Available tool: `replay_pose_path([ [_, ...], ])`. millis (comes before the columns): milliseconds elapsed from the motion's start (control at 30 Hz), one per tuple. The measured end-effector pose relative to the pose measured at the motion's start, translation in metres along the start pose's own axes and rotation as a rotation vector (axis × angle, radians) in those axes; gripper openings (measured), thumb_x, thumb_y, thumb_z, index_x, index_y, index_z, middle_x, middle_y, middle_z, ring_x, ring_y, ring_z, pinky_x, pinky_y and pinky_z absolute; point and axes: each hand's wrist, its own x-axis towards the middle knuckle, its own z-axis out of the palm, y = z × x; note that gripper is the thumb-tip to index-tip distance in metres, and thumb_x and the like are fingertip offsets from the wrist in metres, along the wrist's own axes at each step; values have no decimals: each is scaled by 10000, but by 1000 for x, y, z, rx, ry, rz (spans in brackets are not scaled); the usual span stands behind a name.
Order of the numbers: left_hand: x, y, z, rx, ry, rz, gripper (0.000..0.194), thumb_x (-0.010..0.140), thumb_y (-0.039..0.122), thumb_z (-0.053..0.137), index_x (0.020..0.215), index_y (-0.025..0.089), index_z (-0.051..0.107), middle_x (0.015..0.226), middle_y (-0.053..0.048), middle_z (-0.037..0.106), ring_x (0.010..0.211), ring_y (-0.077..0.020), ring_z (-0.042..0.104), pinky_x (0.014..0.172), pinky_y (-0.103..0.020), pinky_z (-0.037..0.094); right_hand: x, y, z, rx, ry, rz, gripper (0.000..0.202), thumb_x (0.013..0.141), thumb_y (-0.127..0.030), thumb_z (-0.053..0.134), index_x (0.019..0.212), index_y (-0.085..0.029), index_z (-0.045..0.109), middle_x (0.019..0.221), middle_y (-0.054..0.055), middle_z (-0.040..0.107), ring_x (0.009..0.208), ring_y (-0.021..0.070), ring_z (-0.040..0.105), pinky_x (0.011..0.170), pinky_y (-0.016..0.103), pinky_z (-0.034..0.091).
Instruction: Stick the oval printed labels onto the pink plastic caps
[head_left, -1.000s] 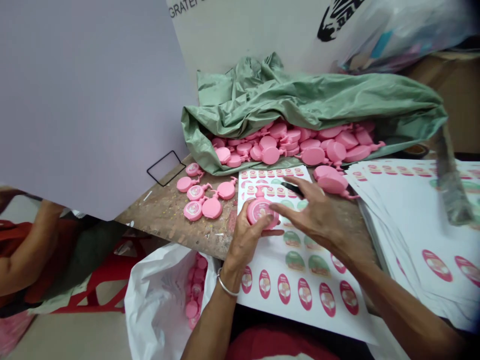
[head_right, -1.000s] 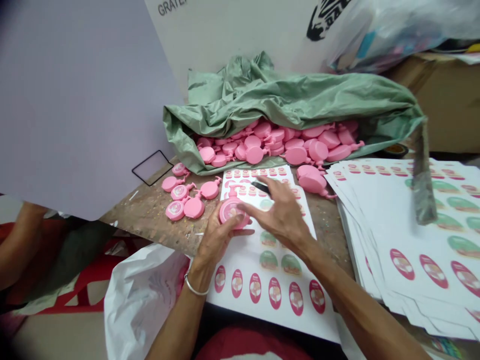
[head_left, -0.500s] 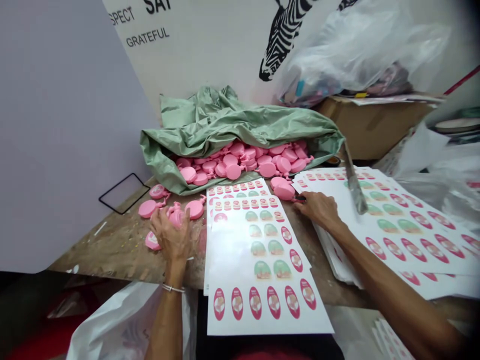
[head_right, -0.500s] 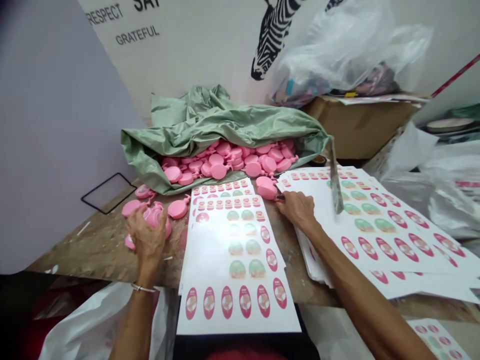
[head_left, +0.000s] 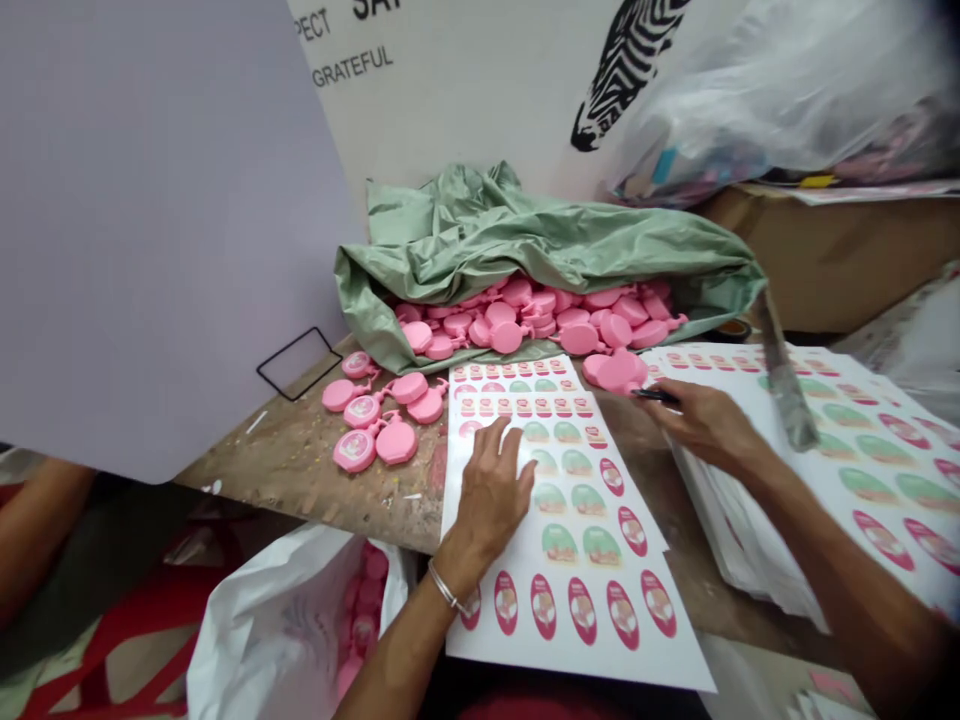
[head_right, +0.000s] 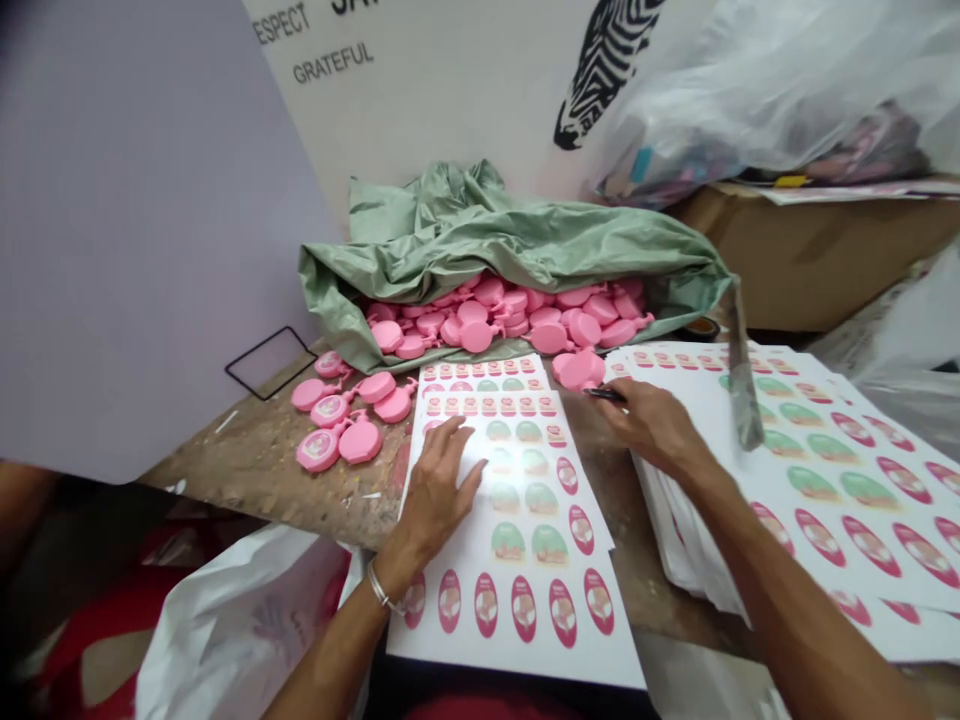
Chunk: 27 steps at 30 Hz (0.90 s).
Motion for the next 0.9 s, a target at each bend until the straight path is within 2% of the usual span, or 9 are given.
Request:
replay_pose_path([
  [133, 9, 20, -9, -197, -58, 136, 741, 782, 303, 709, 1428, 161, 376, 1548, -185, 288, 1444, -341, 212, 1163, -543, 224, -10, -56, -12, 666, -408, 127, 370, 725, -577, 681, 701, -209, 667, 683, 71, 648, 632, 173, 583, 611, 318, 448],
  [200, 11, 23, -12, -393, -96, 90, 626, 820, 331, 670, 1388, 198, 444, 1484, -144, 419, 1391, -313, 344, 1145, -487, 290, -16, -82, 0, 916, -557, 258, 375, 703, -569, 702, 653, -205, 622, 596, 28, 583, 558, 150, 536, 578, 318, 460],
  [300, 4, 13, -14, -666, -126, -202, 323, 875, 340, 592, 1168, 203, 610, 1138, -84, 672, 1051, -242, 631, 955, -385, 492, -20, -107, 35, 971, -695, 316, 429, 748, -605, 630, 651, -191, 583, 575, 3, 545, 537, 138, 502, 583, 327, 471],
  [367, -8, -2, -12, -788, -43, -486, 306, 830, 382, 647, 1055, 176, 625, 1001, -81, 698, 852, -215, 669, 794, -361, 553, -18, -114, 62, 818, -627, 196, 447, 797, -626, 561, 740, -184, 600, 626, -2, 558, 564, 132, 494, 573, 299, 438],
  [433, -21, -17, -9, -911, 101, -728, 387, 747, 404, 730, 1021, 162, 604, 987, -97, 698, 759, -203, 674, 705, -359, 570, -12, -117, 88, 614, -457, 66, 415, 852, -593, 498, 820, -192, 599, 698, -1, 589, 610, 137, 508, 589, 283, 404],
  [500, -31, -25, -6, -1034, 198, -861, 432, 689, 395, 780, 1004, 158, 601, 1005, -112, 695, 740, -201, 682, 698, -360, 577, -7, -120, 109, 399, -296, -4, 328, 892, -505, 464, 856, -205, 591, 778, 16, 635, 690, 163, 546, 645, 294, 390],
  [667, -31, -29, -8, -1169, 269, -878, 433, 675, 398, 789, 984, 142, 628, 976, -98, 682, 772, -211, 696, 743, -366, 584, -7, -122, 141, -50, -99, -129, 177, 891, -340, 483, 864, -206, 596, 858, 68, 685, 855, 239, 549, 776, 358, 317],
  [800, -18, -42, -9, -1102, 377, -860, 505, 638, 396, 810, 1046, 161, 625, 975, -71, 666, 804, -202, 694, 727, -340, 585, -15, -117, 147, -186, -49, -216, 213, 928, -321, 440, 914, -193, 610, 886, 83, 693, 882, 242, 528, 780, 365, 267],
  [900, -14, -51, -7, -1071, 365, -852, 502, 642, 404, 806, 1054, 174, 635, 1021, -74, 658, 838, -205, 694, 726, -328, 584, -18, -115, 147, -224, -55, -273, 237, 942, -307, 418, 902, -189, 619, 854, 84, 690, 878, 238, 525, 781, 370, 256],
])
